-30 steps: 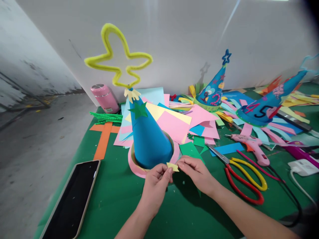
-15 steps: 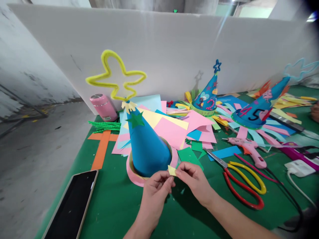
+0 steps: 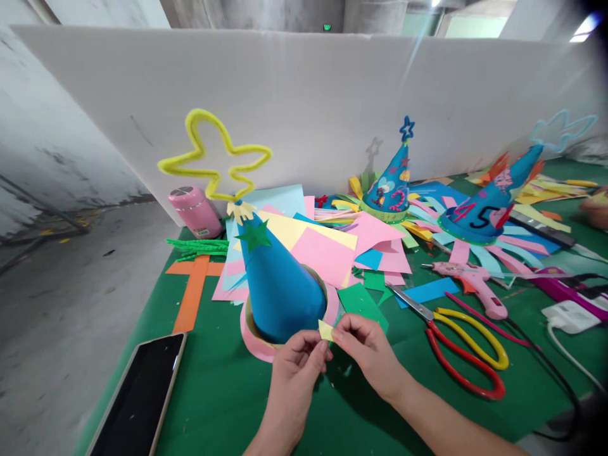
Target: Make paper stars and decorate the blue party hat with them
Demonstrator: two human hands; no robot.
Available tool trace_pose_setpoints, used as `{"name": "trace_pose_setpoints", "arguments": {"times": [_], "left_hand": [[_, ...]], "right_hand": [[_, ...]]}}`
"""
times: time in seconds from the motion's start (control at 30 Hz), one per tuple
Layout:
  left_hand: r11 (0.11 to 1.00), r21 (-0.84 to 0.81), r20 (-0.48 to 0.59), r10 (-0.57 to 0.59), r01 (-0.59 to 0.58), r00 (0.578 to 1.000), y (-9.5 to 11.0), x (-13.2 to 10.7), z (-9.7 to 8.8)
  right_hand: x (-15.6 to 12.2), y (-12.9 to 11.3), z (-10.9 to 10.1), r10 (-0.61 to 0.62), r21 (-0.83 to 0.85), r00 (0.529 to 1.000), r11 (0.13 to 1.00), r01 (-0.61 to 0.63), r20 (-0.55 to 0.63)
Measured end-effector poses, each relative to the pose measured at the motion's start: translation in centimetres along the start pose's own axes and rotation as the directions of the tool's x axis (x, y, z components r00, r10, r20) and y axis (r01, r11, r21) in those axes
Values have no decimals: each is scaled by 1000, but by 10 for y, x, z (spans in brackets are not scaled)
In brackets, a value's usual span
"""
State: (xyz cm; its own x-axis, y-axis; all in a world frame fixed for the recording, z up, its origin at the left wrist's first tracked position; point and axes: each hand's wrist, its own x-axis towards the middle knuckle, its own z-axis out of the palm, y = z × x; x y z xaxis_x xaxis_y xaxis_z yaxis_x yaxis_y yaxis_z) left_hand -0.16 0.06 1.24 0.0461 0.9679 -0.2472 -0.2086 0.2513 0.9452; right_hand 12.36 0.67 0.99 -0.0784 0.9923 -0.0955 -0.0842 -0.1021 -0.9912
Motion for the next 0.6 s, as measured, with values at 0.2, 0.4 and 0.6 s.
{"name": "trace_pose_setpoints", "arguments": {"times": [0.2,0.4,0.6], "left_hand": [[1000,25,22,7,-7,1000,-3,2,-3],[1000,2,-3,2,-2,1000,-2,1,0],[1000,-10,19,-1,1,1000,-4,3,-1]], "right_hand": [[-1,-1,4,53,89,998,995,-49,-32],[0,-2,8,175,202,984,966,-162,-45],[0,2,9,201,240,979,953,-186,-39]]}}
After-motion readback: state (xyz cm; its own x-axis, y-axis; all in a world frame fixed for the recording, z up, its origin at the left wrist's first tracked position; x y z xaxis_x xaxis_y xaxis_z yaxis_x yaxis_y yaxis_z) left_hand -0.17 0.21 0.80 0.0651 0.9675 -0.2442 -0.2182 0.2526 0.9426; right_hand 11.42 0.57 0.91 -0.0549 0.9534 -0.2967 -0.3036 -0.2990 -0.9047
